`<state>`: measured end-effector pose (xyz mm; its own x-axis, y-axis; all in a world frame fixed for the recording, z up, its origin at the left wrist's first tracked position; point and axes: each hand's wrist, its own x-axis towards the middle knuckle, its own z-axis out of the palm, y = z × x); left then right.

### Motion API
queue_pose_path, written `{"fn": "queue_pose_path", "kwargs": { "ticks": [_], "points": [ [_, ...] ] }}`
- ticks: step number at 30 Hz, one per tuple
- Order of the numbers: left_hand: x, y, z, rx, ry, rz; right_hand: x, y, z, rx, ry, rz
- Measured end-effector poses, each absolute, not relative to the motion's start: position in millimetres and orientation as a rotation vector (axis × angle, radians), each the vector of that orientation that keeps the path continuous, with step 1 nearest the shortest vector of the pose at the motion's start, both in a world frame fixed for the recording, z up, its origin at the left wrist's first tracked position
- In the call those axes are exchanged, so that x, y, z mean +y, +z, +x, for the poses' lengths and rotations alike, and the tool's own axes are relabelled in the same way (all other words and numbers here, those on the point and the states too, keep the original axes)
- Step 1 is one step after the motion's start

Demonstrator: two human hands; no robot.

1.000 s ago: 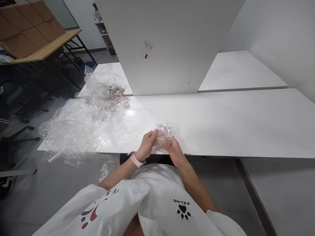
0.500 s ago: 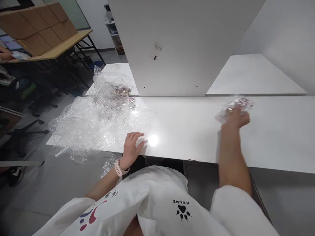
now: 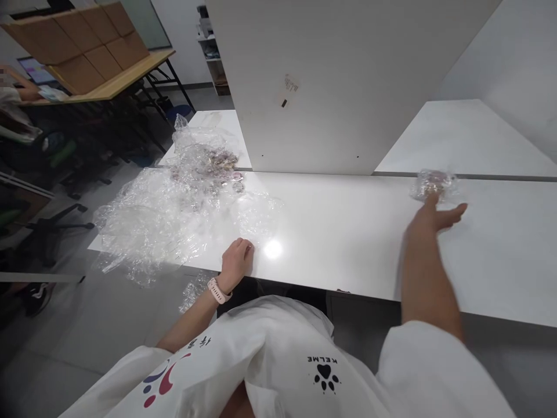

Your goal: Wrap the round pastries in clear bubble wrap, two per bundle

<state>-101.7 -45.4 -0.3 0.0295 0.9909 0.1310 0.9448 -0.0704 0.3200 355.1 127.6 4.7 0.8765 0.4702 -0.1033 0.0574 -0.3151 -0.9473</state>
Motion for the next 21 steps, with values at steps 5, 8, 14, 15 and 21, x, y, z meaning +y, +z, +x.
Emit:
{"fn": "queue_pose_path", "kwargs": {
  "ticks": [5,8,14,15,21],
  "points": [
    [-51,5,-46,1.614,0.626,2.140,37,-9,227,-0.544,0.876,-1.701],
    [-58,16,-13,1.231,0.706,2.162,-7,-10,172,-0.776,1.414,-1.482],
    [-40,31,-17,1.156,0.827,2.233,-17,-8,191,-0.956,1.275,-1.480],
    [-33,29,-26,1.294,0.772,2.278,-13,-9,208,-1.000,1.281,-1.511],
    [-26,7,-72,1.569,0.246,2.442,12,-15,300,-1.018,0.945,-1.786]
  ]
}}
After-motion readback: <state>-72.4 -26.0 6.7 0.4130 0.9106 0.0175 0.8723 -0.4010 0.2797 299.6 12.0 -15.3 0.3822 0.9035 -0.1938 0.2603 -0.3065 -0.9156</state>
